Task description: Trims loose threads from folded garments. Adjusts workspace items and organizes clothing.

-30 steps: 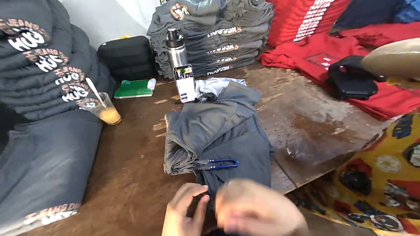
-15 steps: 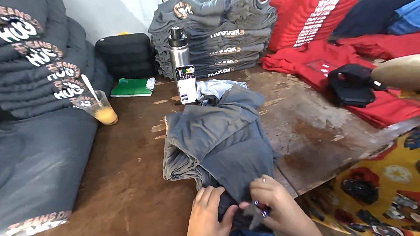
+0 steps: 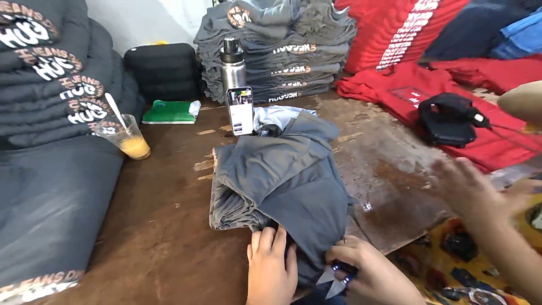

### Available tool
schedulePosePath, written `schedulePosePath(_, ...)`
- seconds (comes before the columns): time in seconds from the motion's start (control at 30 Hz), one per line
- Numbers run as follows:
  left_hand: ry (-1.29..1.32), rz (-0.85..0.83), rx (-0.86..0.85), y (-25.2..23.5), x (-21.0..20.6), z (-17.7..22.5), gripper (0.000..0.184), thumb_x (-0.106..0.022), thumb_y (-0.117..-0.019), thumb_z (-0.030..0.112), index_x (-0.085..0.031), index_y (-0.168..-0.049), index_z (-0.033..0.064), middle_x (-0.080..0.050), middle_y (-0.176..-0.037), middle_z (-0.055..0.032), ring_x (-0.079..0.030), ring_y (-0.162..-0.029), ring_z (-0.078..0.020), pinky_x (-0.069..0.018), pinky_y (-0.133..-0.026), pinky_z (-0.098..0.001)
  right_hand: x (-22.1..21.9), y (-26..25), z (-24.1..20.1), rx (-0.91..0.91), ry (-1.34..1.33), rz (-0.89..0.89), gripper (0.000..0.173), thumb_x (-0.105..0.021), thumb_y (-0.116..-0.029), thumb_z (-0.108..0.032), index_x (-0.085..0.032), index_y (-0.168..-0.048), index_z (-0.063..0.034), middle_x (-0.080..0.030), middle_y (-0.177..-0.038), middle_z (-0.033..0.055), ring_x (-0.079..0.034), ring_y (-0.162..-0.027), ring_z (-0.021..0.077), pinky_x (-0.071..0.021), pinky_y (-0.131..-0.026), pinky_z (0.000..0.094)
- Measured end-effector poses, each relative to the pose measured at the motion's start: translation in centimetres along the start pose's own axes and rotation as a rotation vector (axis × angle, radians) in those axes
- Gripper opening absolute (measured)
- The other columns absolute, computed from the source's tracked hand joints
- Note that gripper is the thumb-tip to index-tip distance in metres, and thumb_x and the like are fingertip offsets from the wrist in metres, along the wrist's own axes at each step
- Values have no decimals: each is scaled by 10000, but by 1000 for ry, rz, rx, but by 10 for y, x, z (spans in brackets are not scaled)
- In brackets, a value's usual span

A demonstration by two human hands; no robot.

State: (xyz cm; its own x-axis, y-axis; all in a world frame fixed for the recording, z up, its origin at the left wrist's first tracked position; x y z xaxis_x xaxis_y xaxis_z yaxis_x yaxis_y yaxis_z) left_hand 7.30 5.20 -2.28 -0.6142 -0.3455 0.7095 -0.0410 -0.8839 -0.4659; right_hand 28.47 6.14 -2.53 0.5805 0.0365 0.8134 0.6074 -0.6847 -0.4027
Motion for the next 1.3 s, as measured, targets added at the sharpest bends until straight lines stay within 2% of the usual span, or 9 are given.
schedulePosePath(0.2,-61,60,-35,4,8,33,497,-777,-646,475,-770,-1032,161,-689,-1135,-89,-600,-1106,-357,-455,-817,-513,16,-3,-25,114,-189,109,215,-522,-1014,-248,-611,-872,-115,-600,-700,25,-585,-687,135,-470,-715,265)
schedulePosePath(0.43,219,75,-246,-7,28,35,126,-591,-885,235,-709,-916,205,-675,-1020,12,-584,-1089,-173,-449,-894,-325,38,-16,-49,122,-175,171,233,-521,-1006,-189,-612,-818,-84,-629,-705,61,-598,-691,172,-472,-749,298)
schedulePosePath(0.63,234,174,-271,0,7,43,191,-654,-896,387,-701,-978,220,-625,-1006,-5,-571,-1045,-179,-439,-891,-306,27,-22,-55,140,-200,236,197,-536,-995,-201,-595,-834,-104,-603,-693,33,-572,-680,139,-458,-727,255)
schedulePosePath(0.77,136,324,-158,-17,9,26,98,-608,-887,255,-692,-935,271,-639,-1058,-23,-566,-1068,-236,-418,-869,-386,21,-20,-54,190,-238,211,172,-543,-995,-188,-582,-842,-118,-578,-686,15,-563,-678,128,-460,-736,249)
schedulePosePath(0.83,137,351,-96,-19,19,11,96,-618,-894,249,-707,-923,230,-635,-1059,-56,-564,-1055,-224,-419,-890,-361,29,-15,-47,173,-266,244,236,-530,-1032,-229,-553,-828,-114,-556,-694,23,-560,-689,121,-465,-741,237)
schedulePosePath(0.93,286,327,-80,-10,32,-4,119,-664,-825,71,-703,-935,94,-560,-973,-61,-554,-977,-46,-443,-899,-97,42,-14,-33,115,-284,405,316,-525,-1062,-327,-532,-823,-120,-531,-708,3,-552,-698,64,-463,-722,198)
schedulePosePath(1.03,371,258,-68,2,33,-7,161,-675,-811,-7,-771,-932,40,-667,-938,-82,-631,-933,-11,-492,-861,-78,41,-26,-21,46,-338,575,235,-563,-1052,-316,-584,-902,-136,-572,-780,-68,-559,-753,-53,-463,-737,111)
schedulePosePath(1.13,489,216,1,3,24,-12,159,-693,-916,78,-774,-1019,-12,-756,-963,-76,-700,-916,-6,-552,-849,-127,22,-51,-17,-99,-308,673,159,-607,-1025,-238,-621,-940,-105,-595,-792,-105,-521,-701,-129,-438,-645,42)
schedulePosePath(1.3,1229,85,499,-2,23,-20,417,-565,-978,-3,-495,-1384,-64,-738,-970,-19,-710,-853,-79,-597,-811,-258,-29,-71,-5,-259,7,462,203,-651,-914,-156,-729,-971,22,-726,-853,113,-670,-726,114,-566,-697,233)
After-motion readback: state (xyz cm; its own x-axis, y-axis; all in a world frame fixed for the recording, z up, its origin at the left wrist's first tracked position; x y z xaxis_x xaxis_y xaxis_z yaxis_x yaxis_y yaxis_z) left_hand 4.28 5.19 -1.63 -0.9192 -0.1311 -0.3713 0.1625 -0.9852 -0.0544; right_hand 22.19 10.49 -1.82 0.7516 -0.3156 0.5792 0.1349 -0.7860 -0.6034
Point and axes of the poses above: each hand's wrist, its own y-axis away from the middle knuckle, its own x-axis out of the back of the hand, z = x × y, the point moved 3 cm from there along -y, towards the middle knuckle
